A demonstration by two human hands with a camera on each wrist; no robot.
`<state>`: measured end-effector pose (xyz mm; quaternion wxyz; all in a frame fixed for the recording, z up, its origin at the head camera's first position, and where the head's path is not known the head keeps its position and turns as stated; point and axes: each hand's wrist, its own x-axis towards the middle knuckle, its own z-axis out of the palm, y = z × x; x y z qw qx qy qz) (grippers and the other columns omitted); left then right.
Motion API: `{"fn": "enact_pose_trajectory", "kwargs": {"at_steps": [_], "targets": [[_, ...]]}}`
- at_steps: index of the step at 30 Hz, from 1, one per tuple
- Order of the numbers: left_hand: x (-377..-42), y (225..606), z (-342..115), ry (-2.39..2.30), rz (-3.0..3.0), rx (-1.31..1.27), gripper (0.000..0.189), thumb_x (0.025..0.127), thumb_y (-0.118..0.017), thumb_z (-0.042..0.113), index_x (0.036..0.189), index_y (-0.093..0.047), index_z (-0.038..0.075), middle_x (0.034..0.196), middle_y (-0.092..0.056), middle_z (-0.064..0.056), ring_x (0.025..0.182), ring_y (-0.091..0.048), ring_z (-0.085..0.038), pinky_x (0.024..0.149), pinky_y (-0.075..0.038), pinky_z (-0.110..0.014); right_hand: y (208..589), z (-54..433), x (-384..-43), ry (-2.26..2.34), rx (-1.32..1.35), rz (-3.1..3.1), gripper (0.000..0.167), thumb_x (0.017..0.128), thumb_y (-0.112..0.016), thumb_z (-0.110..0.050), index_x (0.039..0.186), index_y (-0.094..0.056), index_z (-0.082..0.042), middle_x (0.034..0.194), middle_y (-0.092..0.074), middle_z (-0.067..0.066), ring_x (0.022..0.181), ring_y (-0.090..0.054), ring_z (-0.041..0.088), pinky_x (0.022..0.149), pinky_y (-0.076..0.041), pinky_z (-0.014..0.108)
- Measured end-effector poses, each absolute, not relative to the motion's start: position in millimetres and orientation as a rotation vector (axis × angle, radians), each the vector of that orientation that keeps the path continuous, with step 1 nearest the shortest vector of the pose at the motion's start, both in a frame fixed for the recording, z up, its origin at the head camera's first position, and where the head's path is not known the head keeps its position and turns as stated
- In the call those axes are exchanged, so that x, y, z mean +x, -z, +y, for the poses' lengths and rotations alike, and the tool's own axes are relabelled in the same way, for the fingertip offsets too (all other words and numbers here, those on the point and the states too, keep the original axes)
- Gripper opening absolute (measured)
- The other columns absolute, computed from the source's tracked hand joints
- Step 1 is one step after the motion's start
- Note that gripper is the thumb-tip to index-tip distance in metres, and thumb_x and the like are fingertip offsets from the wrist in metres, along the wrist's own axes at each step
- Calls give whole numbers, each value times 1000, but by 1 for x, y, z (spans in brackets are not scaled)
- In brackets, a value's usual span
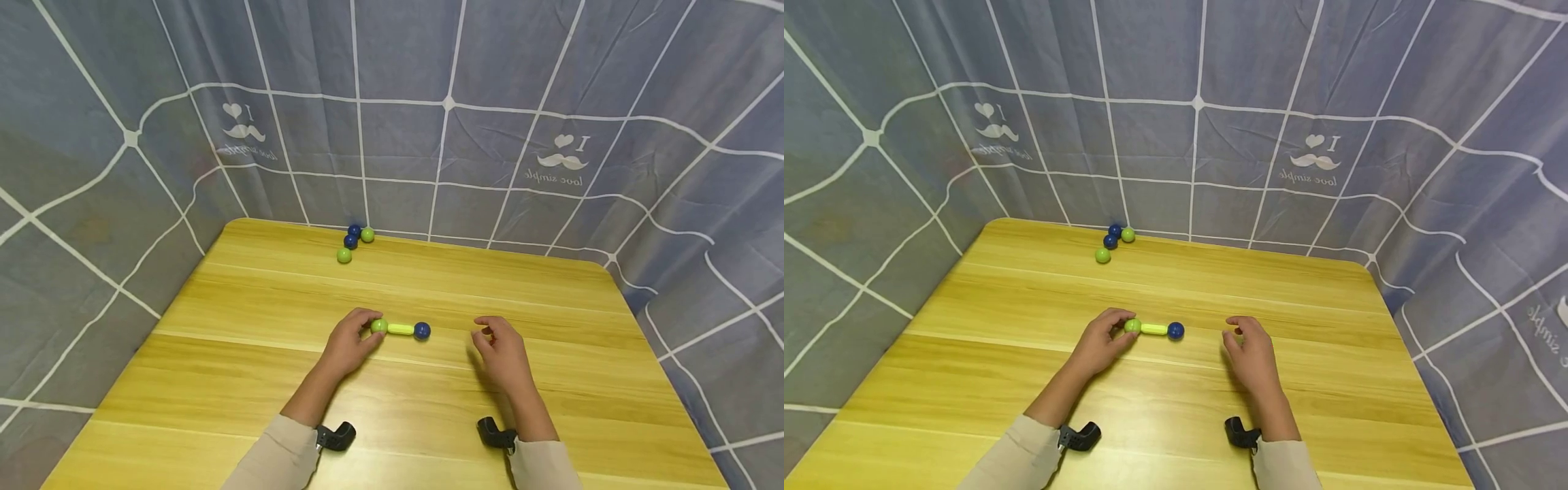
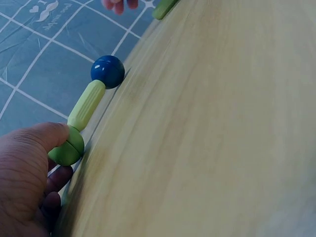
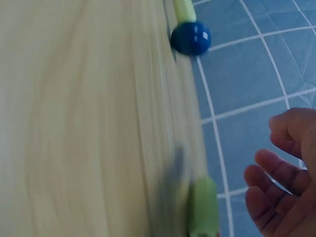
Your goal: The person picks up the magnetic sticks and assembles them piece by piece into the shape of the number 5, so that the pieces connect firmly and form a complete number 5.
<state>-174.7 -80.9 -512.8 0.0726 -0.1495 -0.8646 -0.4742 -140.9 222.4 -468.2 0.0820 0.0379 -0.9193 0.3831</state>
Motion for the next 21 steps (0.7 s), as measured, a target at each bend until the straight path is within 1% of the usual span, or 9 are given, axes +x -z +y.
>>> {"fn": "enact_pose_trajectory", "kwargs": {"at_steps": [2, 4, 8, 11, 16, 21], "targets": [[-175, 513, -80, 1436, -2584, -446, 31, 88, -76, 13, 118, -69, 7, 114, -65, -3, 101, -62, -19, 89, -51, -40, 467, 228, -139, -1049, 154, -2763, 26, 98, -63, -14, 120, -66, -2, 106, -63, 10, 91, -60, 26, 76, -51, 44], [-175, 513, -80, 1447, -2569, -444, 30, 88, -76, 13, 117, -69, 6, 113, -65, -3, 100, -62, -18, 88, -51, -40, 466, 232, -136, -986, 189, -2777, 24, 96, -65, -11, 118, -66, 0, 98, -61, 9, 84, -58, 25, 73, -50, 43], [-174, 514, -79, 1455, -2550, -439, 29, 89, -76, 13, 116, -69, 6, 111, -65, -3, 99, -62, -18, 88, -51, -39, 468, 238, -132, -898, 230, -2802, 23, 94, -67, -7, 115, -67, 2, 94, -60, 8, 76, -51, 21, 69, -46, 40], [-175, 514, -79, 1458, -2544, -433, 28, 89, -76, 12, 115, -69, 6, 111, -65, -4, 98, -63, -18, 88, -52, -38, 470, 240, -130, -869, 236, -2806, 21, 93, -68, -6, 113, -68, 2, 96, -62, 8, 76, -52, 19, 69, -47, 39], [-176, 514, -79, 1453, -2541, -427, 27, 89, -76, 13, 114, -69, 6, 110, -65, -4, 97, -63, -18, 87, -52, -37, 473, 242, -127, -867, 239, -2804, 19, 92, -68, -5, 110, -68, 2, 92, -61, 7, 76, -53, 20, 69, -47, 41], [-176, 514, -80, 1445, -2545, -432, 25, 89, -76, 13, 113, -70, 6, 109, -65, -4, 97, -63, -18, 87, -52, -38, 478, 240, -124, -903, 204, -2817, 20, 92, -68, -5, 111, -68, 1, 98, -65, 9, 82, -56, 23, 76, -49, 44]]}}
